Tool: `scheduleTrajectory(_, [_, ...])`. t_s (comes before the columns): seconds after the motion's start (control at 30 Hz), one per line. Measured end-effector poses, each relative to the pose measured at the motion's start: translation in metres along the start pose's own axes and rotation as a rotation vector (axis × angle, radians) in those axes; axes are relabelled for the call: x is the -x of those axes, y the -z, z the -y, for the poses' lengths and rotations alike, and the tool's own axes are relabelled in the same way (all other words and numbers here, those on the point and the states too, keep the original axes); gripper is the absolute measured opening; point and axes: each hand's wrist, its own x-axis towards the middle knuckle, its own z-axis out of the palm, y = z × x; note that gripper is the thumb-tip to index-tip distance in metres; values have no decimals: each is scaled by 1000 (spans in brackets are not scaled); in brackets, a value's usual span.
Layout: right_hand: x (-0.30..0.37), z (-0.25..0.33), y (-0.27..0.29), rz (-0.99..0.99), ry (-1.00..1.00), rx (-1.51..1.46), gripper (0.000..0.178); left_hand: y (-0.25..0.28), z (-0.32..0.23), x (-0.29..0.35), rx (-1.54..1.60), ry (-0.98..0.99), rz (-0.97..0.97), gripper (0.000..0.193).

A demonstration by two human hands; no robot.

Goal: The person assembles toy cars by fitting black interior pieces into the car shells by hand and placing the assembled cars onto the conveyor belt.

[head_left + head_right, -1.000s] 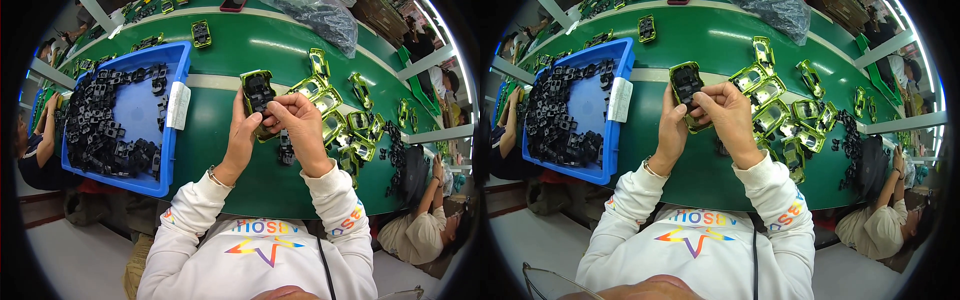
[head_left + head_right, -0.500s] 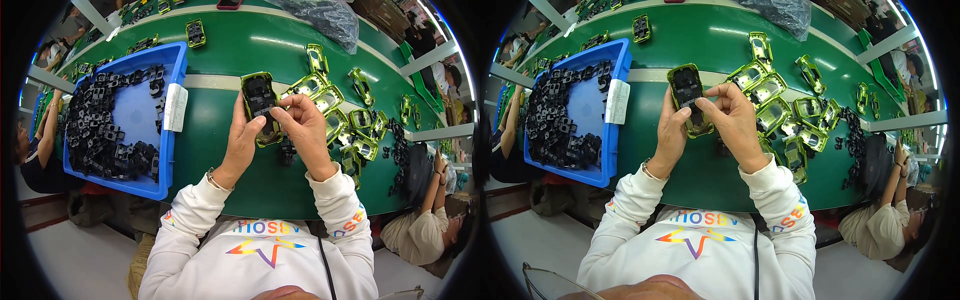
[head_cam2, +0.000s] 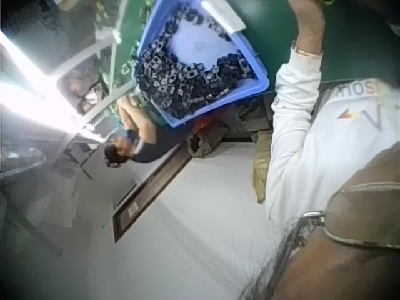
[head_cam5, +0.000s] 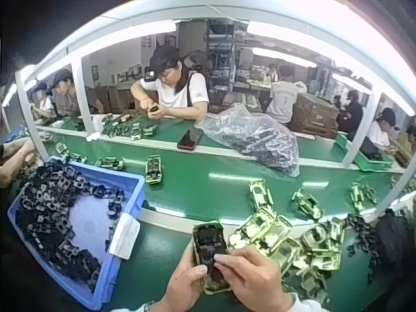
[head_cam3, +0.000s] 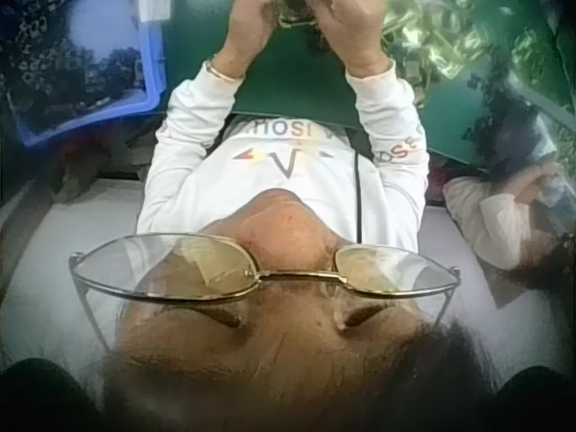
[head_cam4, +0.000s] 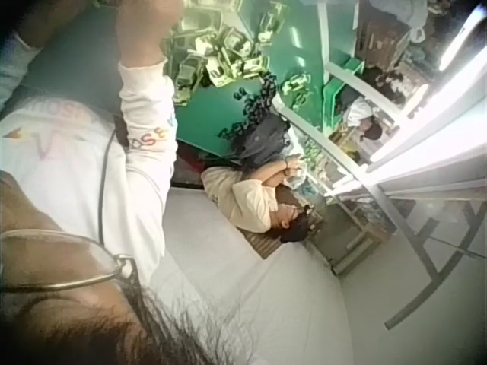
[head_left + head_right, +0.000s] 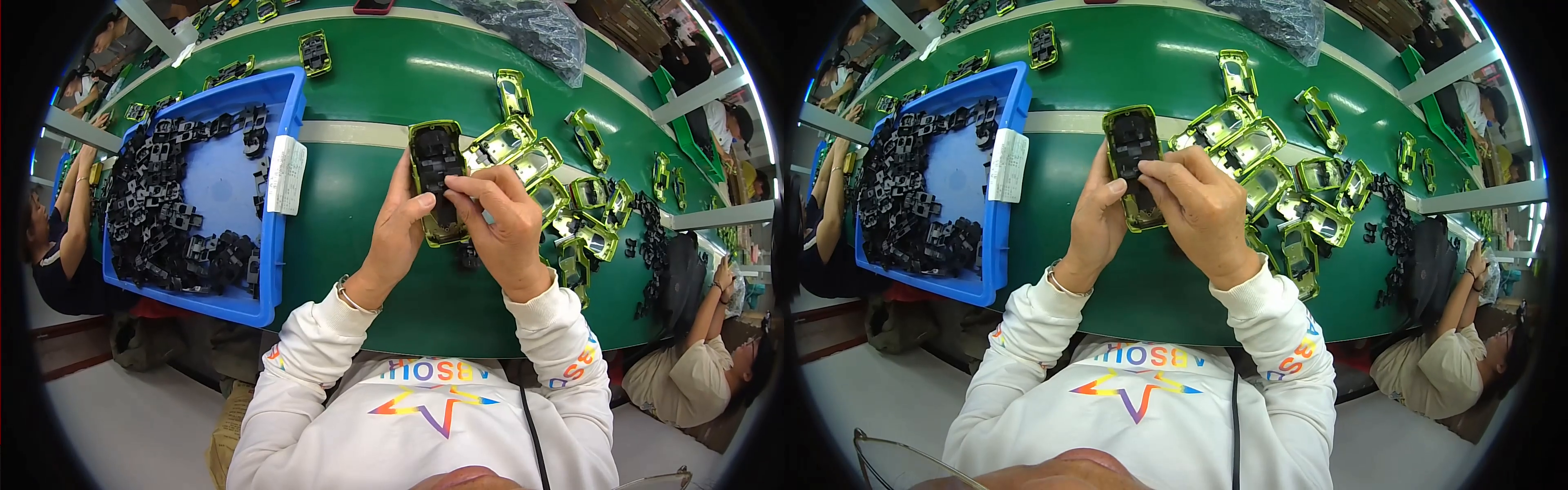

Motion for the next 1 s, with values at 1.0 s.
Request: scheduleTrajectory(1.0, [-3,-10,13,33,150,93,17,1,7,3,35,92,0,70])
